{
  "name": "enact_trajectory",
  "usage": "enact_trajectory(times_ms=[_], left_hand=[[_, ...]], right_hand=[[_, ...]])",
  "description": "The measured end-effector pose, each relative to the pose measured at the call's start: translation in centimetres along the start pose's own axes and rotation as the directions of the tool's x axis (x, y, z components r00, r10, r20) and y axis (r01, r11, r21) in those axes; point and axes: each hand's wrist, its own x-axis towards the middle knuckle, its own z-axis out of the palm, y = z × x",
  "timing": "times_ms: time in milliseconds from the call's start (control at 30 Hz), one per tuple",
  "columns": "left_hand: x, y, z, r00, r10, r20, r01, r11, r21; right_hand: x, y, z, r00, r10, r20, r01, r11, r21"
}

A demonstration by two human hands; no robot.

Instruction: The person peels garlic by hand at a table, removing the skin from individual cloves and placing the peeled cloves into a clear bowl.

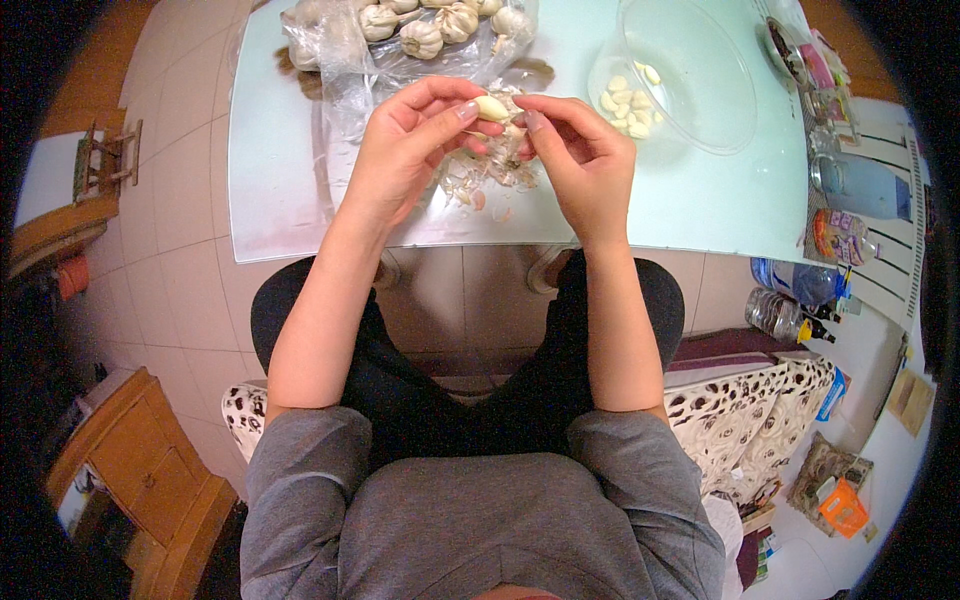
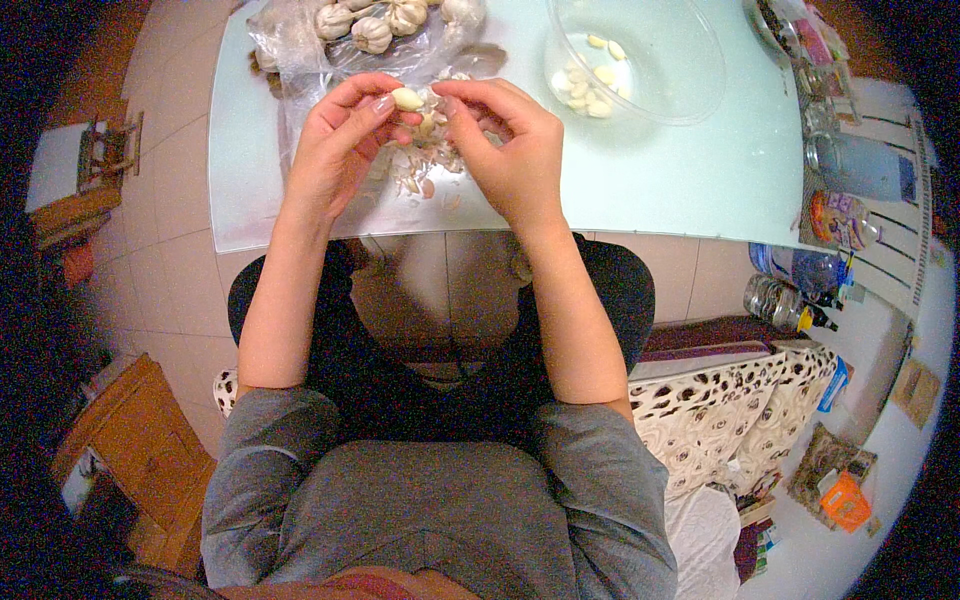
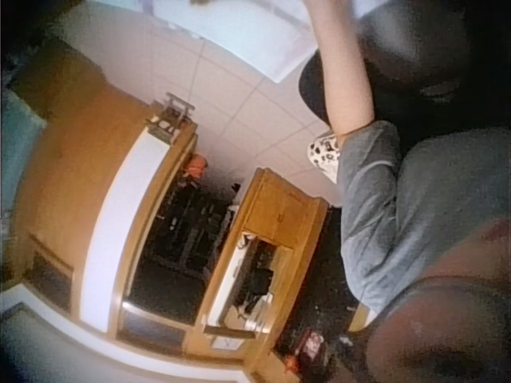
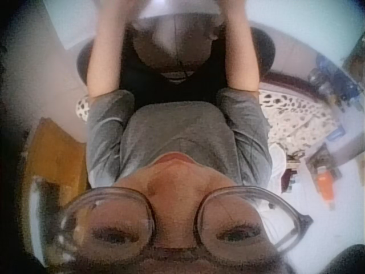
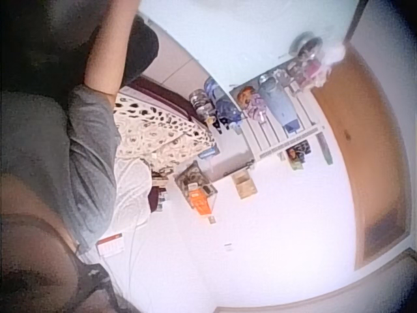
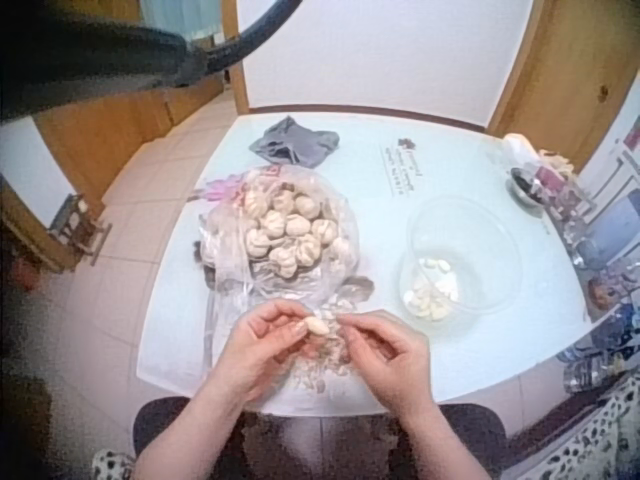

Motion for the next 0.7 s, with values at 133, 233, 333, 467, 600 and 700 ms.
enact_trajectory(times_ms=[133, 233, 333, 467, 600, 700], left_hand=[[0.0, 0.0, 0.1, 1.000, 0.000, -0.010, 0.000, 1.000, 0.016], [0.0, -0.2, 0.1, 0.999, 0.035, -0.018, -0.034, 0.998, 0.055], [-0.1, -0.1, 0.0, 0.999, 0.048, 0.013, -0.049, 0.993, 0.103], [-0.1, 0.0, 0.2, 0.998, 0.033, 0.050, -0.039, 0.991, 0.130], [-0.1, 0.2, 0.2, 0.997, 0.074, 0.037, -0.079, 0.988, 0.136], [0.0, 0.3, 0.0, 0.991, 0.124, 0.048, -0.131, 0.973, 0.192]], right_hand=[[0.0, 0.2, 0.0, 0.998, -0.059, 0.031, 0.061, 0.996, -0.063], [0.1, -0.1, -0.1, 0.997, -0.075, 0.018, 0.076, 0.995, -0.059], [0.2, 0.3, -0.6, 0.994, -0.099, 0.034, 0.101, 0.994, -0.043], [0.0, 0.6, -1.0, 0.996, 0.002, 0.092, -0.008, 0.998, 0.061], [0.2, 0.3, -0.3, 0.994, -0.085, 0.067, 0.092, 0.988, -0.122], [0.1, -0.7, -0.3, 0.998, -0.036, 0.048, 0.035, 0.999, 0.011]])
